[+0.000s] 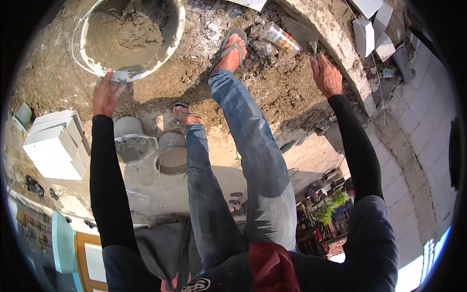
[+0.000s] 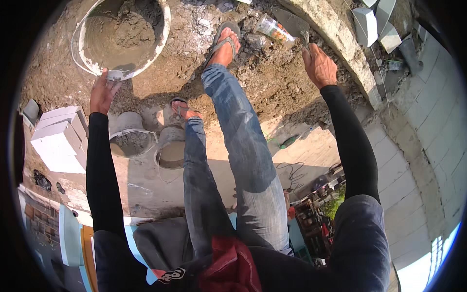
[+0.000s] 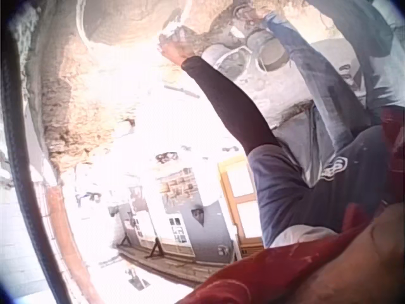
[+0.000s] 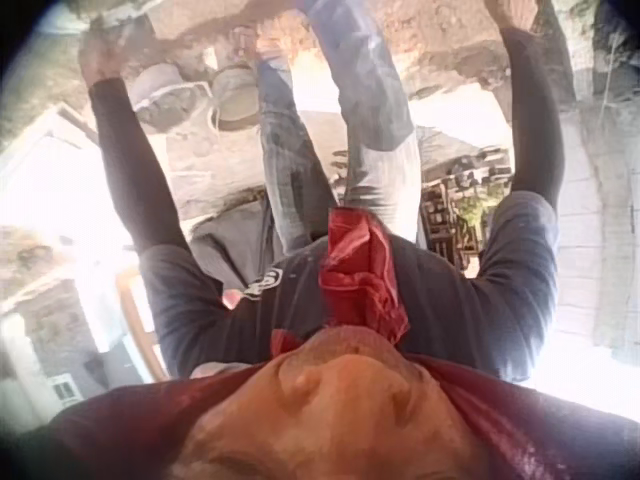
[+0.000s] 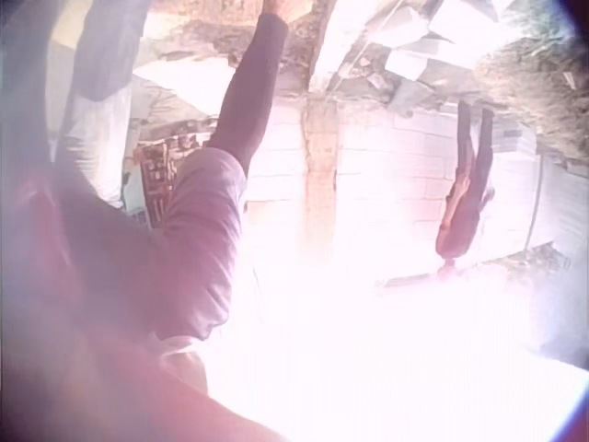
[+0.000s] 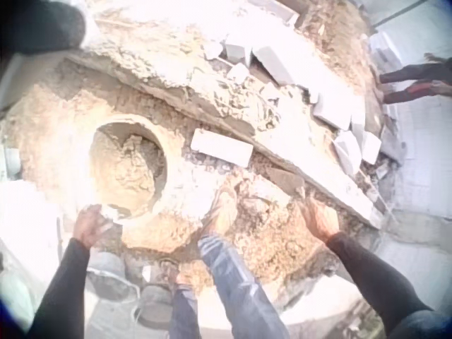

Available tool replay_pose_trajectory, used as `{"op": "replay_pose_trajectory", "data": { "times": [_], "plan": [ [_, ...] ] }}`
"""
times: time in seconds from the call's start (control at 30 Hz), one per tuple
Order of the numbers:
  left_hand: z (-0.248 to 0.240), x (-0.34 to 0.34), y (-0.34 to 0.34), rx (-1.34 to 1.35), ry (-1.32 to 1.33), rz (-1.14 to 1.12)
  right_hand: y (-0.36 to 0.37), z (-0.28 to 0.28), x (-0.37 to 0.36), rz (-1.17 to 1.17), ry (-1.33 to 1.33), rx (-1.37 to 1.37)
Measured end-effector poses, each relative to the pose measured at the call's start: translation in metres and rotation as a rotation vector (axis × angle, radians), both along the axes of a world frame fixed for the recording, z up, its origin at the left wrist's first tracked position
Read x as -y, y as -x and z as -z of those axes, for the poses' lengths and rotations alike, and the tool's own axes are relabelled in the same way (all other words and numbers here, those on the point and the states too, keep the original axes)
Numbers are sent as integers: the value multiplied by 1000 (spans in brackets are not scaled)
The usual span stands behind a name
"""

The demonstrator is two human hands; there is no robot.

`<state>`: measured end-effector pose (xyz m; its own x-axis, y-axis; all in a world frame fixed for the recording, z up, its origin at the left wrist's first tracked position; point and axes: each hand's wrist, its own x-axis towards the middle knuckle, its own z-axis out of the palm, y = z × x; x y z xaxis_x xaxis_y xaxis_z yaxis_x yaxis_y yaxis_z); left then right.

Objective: The person applies mortar to the top of a low brick wall using a trowel, scooping the mixture from a bucket and spreading it along the surface.

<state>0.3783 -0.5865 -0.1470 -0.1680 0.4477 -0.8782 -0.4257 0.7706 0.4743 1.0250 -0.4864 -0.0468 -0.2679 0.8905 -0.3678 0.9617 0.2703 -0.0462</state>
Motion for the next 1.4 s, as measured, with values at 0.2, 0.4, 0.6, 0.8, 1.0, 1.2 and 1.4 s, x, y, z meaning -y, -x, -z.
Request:
{"op": "replay_pose_trajectory", "data": {
  "times": [0.2, 0.4, 0.6, 0.8, 1.0, 1.2, 1.4],
  "plan": [
    [-38, 95, -86, 4, 201, 30, -53, -61, 226, 710, 219, -47],
    [-96, 248, -124, 79, 386, 480, 21, -138, 412, 2058, 203, -828],
    [-131, 276, -154, -30, 411, 742, 74, -203, 534, 2168, 183, -751],
    [-94, 285, -172, -353, -91, 1089, 83, -230, 615, 2225, 279, -626],
    [-40, 278, -309, -420, -271, 1355, 57, -229, 674, 2159, 345, -603],
    [80, 299, -425, -440, -218, 1633, -3, -211, 741, 1769, 515, -339],
    [176, 315, -434, -1007, -454, 1560, -82, -182, 790, 2105, 797, -657]
  ]
}}
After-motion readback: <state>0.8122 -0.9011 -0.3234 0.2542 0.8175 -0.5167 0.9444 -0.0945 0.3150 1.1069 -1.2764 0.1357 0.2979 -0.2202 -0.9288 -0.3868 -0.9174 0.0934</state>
